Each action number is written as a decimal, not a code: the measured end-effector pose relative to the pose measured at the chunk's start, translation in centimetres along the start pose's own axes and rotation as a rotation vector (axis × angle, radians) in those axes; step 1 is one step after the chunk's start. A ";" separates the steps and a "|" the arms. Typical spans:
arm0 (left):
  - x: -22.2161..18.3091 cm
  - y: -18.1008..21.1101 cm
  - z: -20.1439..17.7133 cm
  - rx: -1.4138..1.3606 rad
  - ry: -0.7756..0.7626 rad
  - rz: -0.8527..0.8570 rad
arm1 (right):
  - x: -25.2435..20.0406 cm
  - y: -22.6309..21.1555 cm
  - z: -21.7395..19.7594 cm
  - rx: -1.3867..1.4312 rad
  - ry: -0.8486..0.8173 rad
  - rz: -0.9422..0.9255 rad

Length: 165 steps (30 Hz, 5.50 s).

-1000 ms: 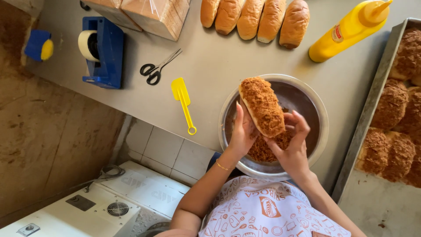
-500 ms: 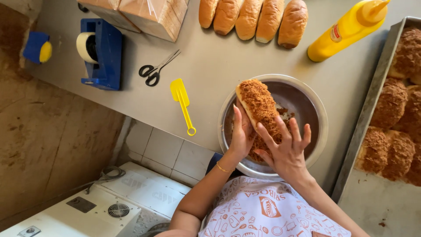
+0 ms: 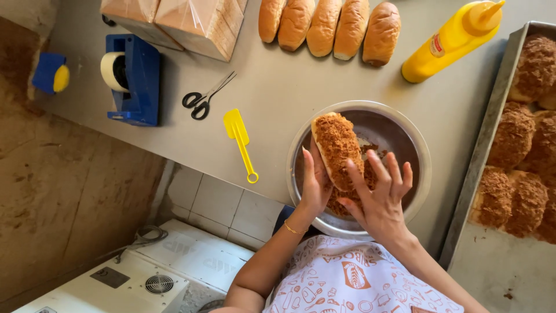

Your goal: Preparing bread rolls by spreading cream and applying shredded meat toppings.

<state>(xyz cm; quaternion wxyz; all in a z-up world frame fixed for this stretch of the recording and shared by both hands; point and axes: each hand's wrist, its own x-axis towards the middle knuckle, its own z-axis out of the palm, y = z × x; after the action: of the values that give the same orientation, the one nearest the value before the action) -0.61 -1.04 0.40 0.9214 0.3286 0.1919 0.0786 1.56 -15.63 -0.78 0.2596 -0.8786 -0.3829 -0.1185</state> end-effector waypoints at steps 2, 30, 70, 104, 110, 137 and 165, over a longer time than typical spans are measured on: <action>0.0 -0.1 -0.5 -0.055 0.011 -0.032 | 0.3 -0.1 -0.2 0.037 0.010 0.015; -0.7 1.5 2.1 0.721 0.059 0.133 | -3.6 1.5 1.9 0.443 0.190 0.398; -2.7 -10.9 -2.7 -0.093 -0.073 -0.515 | -1.1 15.4 -15.1 1.043 -0.695 0.125; -4.5 -8.0 5.5 0.351 -0.218 0.118 | -10.7 1.7 -5.4 0.748 0.503 0.621; -6.7 -12.7 10.0 0.376 -0.313 0.004 | -16.7 3.6 -9.6 0.635 0.531 0.764; -9.2 -48.3 15.5 0.295 -0.295 -0.593 | -38.5 21.8 -16.2 0.144 0.537 1.100; -10.6 -43.1 15.6 0.406 -0.328 -0.431 | -30.5 30.5 -12.9 0.019 0.409 0.877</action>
<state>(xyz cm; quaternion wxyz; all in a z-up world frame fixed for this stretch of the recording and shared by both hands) -3.18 -46.11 -12.69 0.8512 0.4655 0.1179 -0.2119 3.14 -58.81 -13.50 0.3633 -0.9134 0.0815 -0.1648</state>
